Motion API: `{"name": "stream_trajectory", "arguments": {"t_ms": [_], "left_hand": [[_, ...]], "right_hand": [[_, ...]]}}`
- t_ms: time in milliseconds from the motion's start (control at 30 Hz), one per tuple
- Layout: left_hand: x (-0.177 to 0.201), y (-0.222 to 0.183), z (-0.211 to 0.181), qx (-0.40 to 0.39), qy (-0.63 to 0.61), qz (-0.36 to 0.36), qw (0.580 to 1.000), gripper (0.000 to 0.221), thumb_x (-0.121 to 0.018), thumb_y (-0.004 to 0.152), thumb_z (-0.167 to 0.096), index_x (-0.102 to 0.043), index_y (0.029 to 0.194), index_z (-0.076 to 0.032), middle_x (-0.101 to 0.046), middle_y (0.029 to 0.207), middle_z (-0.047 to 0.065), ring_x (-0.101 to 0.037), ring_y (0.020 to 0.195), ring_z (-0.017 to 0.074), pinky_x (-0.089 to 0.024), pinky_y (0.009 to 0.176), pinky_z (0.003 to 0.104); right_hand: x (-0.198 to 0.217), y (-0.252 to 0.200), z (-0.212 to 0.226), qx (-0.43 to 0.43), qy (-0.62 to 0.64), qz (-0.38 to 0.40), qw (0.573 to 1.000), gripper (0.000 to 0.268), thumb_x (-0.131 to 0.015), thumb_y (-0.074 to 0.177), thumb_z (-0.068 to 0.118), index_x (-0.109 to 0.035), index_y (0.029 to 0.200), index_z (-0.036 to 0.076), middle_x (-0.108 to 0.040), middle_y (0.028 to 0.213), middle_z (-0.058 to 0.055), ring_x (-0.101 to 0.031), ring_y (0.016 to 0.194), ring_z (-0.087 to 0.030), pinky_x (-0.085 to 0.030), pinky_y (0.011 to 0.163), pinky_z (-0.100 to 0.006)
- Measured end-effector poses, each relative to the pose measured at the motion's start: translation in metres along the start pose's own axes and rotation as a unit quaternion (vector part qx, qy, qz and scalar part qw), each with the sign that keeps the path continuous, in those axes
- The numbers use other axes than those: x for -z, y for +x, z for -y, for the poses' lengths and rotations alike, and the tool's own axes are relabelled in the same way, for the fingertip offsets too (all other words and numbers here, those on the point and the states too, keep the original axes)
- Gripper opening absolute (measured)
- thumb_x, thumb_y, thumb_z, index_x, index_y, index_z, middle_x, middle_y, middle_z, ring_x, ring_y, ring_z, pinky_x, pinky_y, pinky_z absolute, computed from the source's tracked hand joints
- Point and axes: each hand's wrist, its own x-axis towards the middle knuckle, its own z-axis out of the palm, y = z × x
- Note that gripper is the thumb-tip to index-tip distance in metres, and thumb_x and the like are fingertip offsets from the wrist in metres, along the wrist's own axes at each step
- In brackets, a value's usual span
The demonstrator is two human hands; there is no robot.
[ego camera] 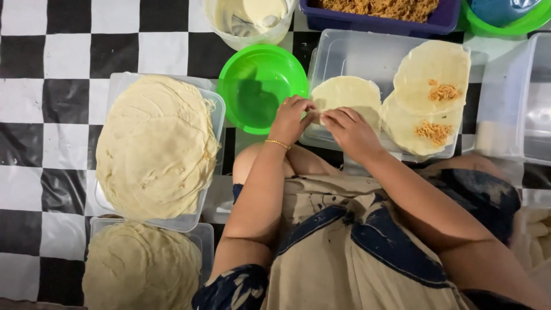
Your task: Assembling food wraps by peeling thin wrappers, adding filling by hand, and rolling them into shape.
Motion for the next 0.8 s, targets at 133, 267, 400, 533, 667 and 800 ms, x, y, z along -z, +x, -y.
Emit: {"name": "stream_trajectory", "arguments": {"t_ms": [133,267,400,533,667,800], "left_hand": [[0.017,-0.019,-0.002,0.041,-0.037,0.048,0.997,0.03,-0.082,0.085,-0.028,-0.065,0.11,-0.025,-0.066,0.095,0.004,-0.07,0.092,0.0335,-0.059,0.081,0.048],[0.008,-0.023,-0.008,0.074,0.011,0.096,0.993,0.012,-0.069,0.095,-0.022,-0.065,0.105,-0.026,-0.067,0.094,0.008,-0.072,0.09,0.0384,-0.058,0.081,0.052],[0.019,-0.008,-0.031,-0.044,0.135,0.026,0.99,0.009,-0.063,0.1,-0.025,-0.064,0.109,-0.022,-0.068,0.102,0.01,-0.073,0.095,0.0343,-0.059,0.081,0.044],[0.032,0.003,-0.064,-0.198,0.136,-0.004,0.971,0.006,-0.064,0.102,-0.02,-0.069,0.104,-0.018,-0.072,0.111,0.006,-0.07,0.111,0.0242,-0.057,0.093,0.036],[0.014,0.008,-0.058,-0.235,0.147,-0.023,0.961,0.005,-0.065,0.1,-0.016,-0.07,0.101,-0.015,-0.072,0.112,0.006,-0.069,0.111,0.025,-0.058,0.09,0.038],[0.007,0.006,-0.048,-0.176,0.073,0.059,0.98,0.024,-0.073,0.09,-0.02,-0.069,0.114,-0.02,-0.072,0.114,0.004,-0.066,0.113,0.0265,-0.057,0.084,0.042]], "right_hand": [[-0.017,-0.006,-0.005,-0.013,-0.037,0.034,0.999,0.023,-0.062,0.104,0.015,-0.062,0.127,0.014,-0.054,0.117,-0.004,-0.059,0.113,-0.026,-0.055,0.089,-0.044],[-0.043,-0.019,-0.018,-0.047,-0.058,0.05,0.996,0.024,-0.068,0.096,0.022,-0.064,0.118,0.015,-0.049,0.116,-0.003,-0.054,0.114,-0.028,-0.055,0.087,-0.045],[-0.012,-0.021,-0.031,-0.14,0.087,0.142,0.976,0.04,-0.066,0.099,0.023,-0.061,0.138,0.019,-0.053,0.129,-0.006,-0.054,0.126,-0.035,-0.048,0.101,-0.051],[0.02,-0.079,-0.052,-0.228,-0.053,0.172,0.957,0.049,-0.075,0.09,0.033,-0.062,0.135,0.019,-0.058,0.127,-0.008,-0.059,0.124,-0.036,-0.048,0.101,-0.051],[0.017,-0.111,-0.059,-0.272,-0.064,0.202,0.939,0.024,-0.071,0.096,0.035,-0.069,0.117,0.024,-0.056,0.113,0.001,-0.061,0.114,-0.03,-0.05,0.094,-0.047],[0.021,-0.094,-0.046,-0.259,-0.024,0.107,0.96,0.003,-0.069,0.1,0.02,-0.068,0.103,0.019,-0.056,0.093,0.002,-0.067,0.094,-0.027,-0.055,0.076,-0.041]]}}
